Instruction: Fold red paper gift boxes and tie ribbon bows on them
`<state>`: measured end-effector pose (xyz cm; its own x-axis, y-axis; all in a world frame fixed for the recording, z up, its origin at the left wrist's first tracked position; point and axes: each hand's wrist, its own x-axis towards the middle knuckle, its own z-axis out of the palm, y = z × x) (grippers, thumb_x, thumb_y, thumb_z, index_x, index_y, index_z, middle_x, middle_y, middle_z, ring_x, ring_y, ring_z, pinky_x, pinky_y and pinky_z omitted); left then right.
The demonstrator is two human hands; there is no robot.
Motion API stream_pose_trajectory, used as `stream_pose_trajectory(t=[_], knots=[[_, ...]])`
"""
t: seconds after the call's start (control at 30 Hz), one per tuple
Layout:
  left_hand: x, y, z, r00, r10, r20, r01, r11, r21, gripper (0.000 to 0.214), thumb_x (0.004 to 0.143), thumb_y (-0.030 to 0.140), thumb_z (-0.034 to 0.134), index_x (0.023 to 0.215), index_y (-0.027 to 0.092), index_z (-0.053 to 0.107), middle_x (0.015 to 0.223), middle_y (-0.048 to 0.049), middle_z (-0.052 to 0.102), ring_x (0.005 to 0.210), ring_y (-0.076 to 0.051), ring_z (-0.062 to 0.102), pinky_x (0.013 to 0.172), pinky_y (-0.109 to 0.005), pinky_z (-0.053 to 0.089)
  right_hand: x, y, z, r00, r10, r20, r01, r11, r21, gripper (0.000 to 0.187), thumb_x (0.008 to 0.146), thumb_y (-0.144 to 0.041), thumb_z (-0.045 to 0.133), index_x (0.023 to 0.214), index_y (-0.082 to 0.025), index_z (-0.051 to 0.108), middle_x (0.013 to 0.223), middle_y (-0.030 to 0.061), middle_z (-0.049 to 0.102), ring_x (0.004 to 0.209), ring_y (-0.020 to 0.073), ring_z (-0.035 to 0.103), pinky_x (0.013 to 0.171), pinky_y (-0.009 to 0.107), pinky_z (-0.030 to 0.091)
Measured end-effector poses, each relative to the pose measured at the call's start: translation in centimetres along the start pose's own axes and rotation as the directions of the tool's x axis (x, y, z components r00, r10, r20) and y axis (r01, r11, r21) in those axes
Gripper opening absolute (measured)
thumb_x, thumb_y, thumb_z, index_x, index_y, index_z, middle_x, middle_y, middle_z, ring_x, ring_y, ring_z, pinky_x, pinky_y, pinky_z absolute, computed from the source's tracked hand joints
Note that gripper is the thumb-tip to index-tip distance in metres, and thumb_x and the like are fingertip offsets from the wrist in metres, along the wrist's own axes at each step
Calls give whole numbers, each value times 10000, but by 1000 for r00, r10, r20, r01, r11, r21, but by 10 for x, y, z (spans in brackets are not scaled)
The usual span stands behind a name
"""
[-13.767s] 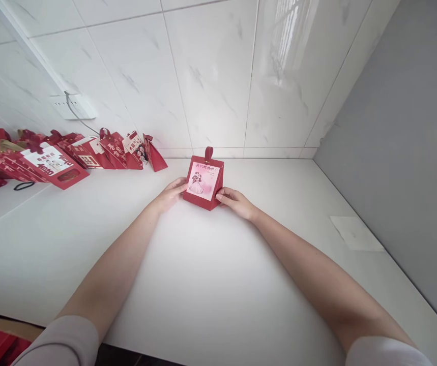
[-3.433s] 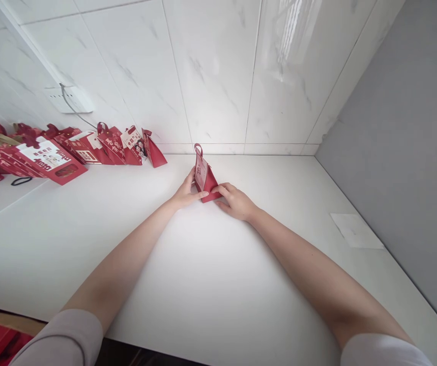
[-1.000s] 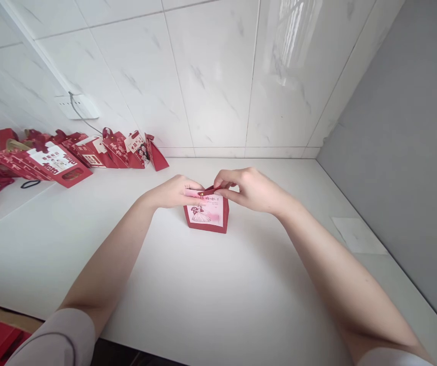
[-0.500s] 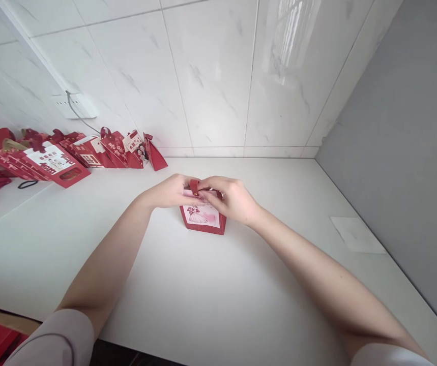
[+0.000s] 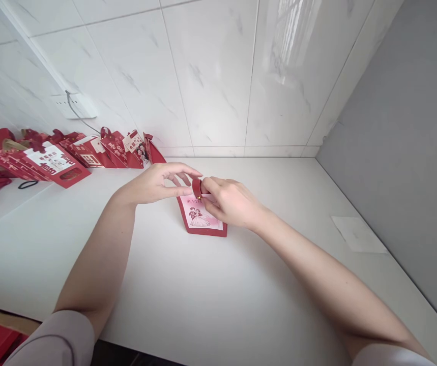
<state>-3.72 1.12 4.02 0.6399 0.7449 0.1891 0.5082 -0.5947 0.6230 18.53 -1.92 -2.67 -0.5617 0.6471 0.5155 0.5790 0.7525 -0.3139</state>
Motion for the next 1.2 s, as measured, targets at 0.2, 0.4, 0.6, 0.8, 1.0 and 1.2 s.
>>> stream_pose_trajectory(t=[0.2,0.4,0.6,0.8,1.0,1.2], knots=[[-1,12,4,996,45,-76,-40,997,61,166,816,332,634,885,224,740,888,-19,723,881,-198,668,726,-273,522,1,0,-4,996,84,28,-84,996,15,66,941,-282,479,913,-227,503,808,21,645,576,140,528,529,256,335],[-5,-3,-12,996,-93,-4,93,994,60,162,769,354,685,836,231,765,870,-33,736,833,-218,676,679,-289,531,1,2,-7,993,110,42,-112,993,46,79,937,-272,484,883,-220,510,800,18,641,583,129,523,518,245,325],[-6,-12,-19,985,-171,13,170,983,66,195,748,398,712,860,256,786,854,-29,747,821,-226,685,703,-306,542,1,0,-6,991,116,73,-121,990,71,119,951,-301,475,872,-218,505,793,11,640,584,121,511,521,243,321],[-6,-6,-20,980,-187,73,182,980,77,192,775,382,675,870,242,767,900,-24,742,866,-194,679,753,-285,535,0,1,-7,988,133,75,-141,983,116,133,946,-318,490,867,-218,529,796,15,637,619,126,525,538,243,341],[-2,-19,-16,979,-198,41,198,980,-16,219,769,361,681,905,192,710,939,-52,736,904,-201,682,792,-308,536,2,26,20,961,274,-30,-240,886,397,182,856,-390,630,918,-231,568,854,11,667,697,151,591,624,276,458],[-2,-27,-16,980,-189,61,191,981,-36,212,785,364,673,906,190,670,958,-49,730,924,-195,679,795,-306,533,-3,48,56,946,315,83,-279,652,706,309,825,-438,660,1029,-212,606,1033,45,686,939,209,651,841,363,525]])
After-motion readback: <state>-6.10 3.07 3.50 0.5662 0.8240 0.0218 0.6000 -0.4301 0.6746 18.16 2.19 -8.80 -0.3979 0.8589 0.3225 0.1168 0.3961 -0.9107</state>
